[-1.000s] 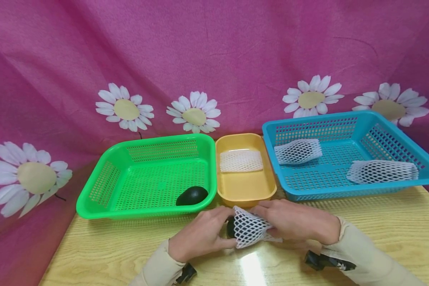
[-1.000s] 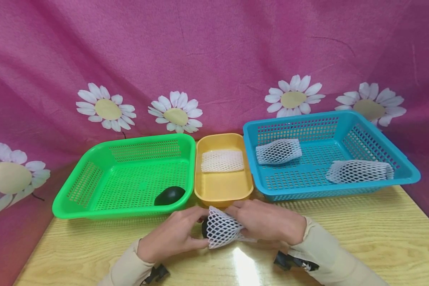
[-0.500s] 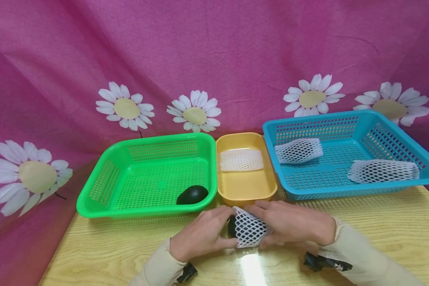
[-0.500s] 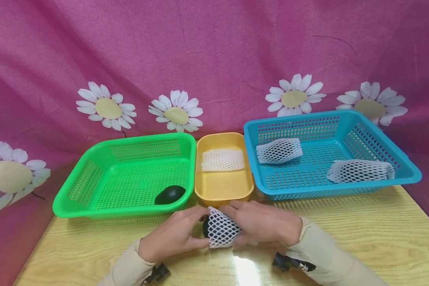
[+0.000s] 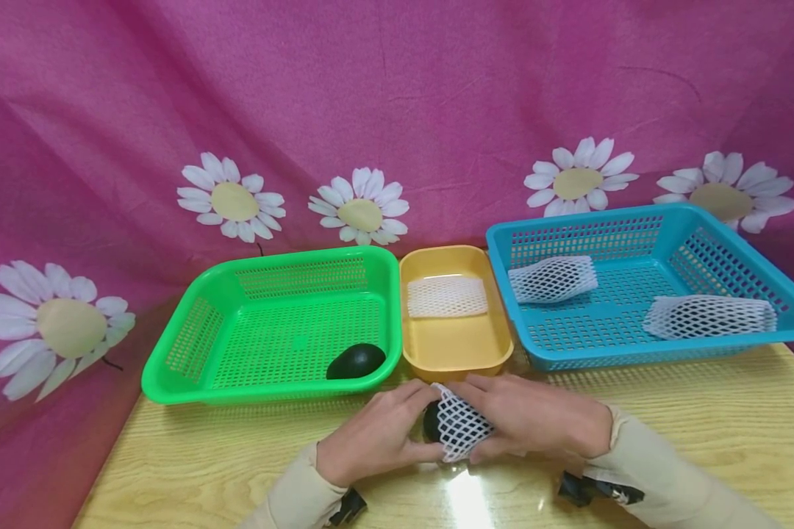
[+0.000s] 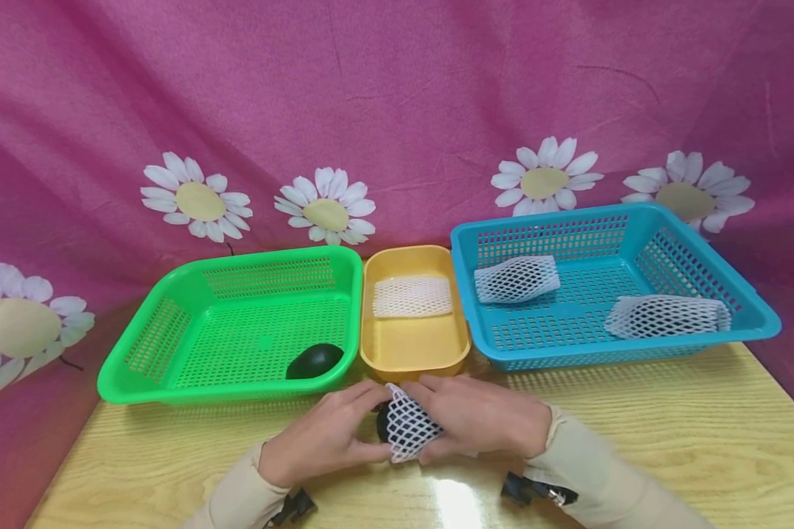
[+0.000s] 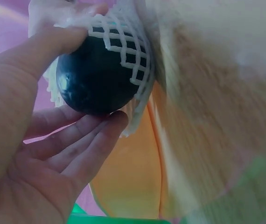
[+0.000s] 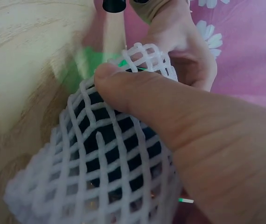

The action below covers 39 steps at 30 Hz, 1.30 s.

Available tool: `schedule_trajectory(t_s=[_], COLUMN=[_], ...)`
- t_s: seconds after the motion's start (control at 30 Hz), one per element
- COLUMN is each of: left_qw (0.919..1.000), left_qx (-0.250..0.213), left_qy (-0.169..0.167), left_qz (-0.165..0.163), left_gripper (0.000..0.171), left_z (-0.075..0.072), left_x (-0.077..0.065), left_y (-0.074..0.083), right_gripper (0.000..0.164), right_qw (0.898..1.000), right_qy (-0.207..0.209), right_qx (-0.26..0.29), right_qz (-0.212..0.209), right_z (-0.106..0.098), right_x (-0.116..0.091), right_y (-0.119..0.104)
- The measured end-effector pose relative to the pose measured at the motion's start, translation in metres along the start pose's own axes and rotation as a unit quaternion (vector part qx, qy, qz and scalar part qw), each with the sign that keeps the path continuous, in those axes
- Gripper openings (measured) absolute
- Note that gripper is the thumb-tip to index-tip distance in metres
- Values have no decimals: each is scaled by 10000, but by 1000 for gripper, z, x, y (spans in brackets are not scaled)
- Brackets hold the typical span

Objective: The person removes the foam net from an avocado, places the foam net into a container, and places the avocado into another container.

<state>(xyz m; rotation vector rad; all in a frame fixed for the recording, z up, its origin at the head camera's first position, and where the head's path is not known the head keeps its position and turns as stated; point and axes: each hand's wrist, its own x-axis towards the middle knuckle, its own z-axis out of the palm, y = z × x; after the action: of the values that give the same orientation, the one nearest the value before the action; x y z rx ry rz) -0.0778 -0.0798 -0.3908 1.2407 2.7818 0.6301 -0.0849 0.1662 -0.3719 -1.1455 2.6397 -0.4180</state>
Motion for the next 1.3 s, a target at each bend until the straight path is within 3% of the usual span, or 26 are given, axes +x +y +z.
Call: schedule_trajectory(t_s=[0.37, 0.57, 0.7, 1.3], left_qw=[9992, 9993, 9992, 9980], left_qx=[-390, -313, -271, -507], left_qy=[-30, -74, -110, -105], left_qz=[-115, -177, -258, -367], left_gripper=[57, 58, 60, 63], left_z=[2, 2, 1, -1], left_x=[2, 1, 1, -1], left_y=[3, 4, 4, 2], right_gripper=[78, 72, 64, 70], right_qw=[9995, 9986, 9988, 9995], right_qy=[143, 254, 214, -17], right_qx=[-276, -109, -31, -88], right_qz=[-113, -457, -431, -318], right_z=[0, -2, -4, -15], right_x=[-1, -1, -1, -5], right_y=[-1, 2, 2, 4])
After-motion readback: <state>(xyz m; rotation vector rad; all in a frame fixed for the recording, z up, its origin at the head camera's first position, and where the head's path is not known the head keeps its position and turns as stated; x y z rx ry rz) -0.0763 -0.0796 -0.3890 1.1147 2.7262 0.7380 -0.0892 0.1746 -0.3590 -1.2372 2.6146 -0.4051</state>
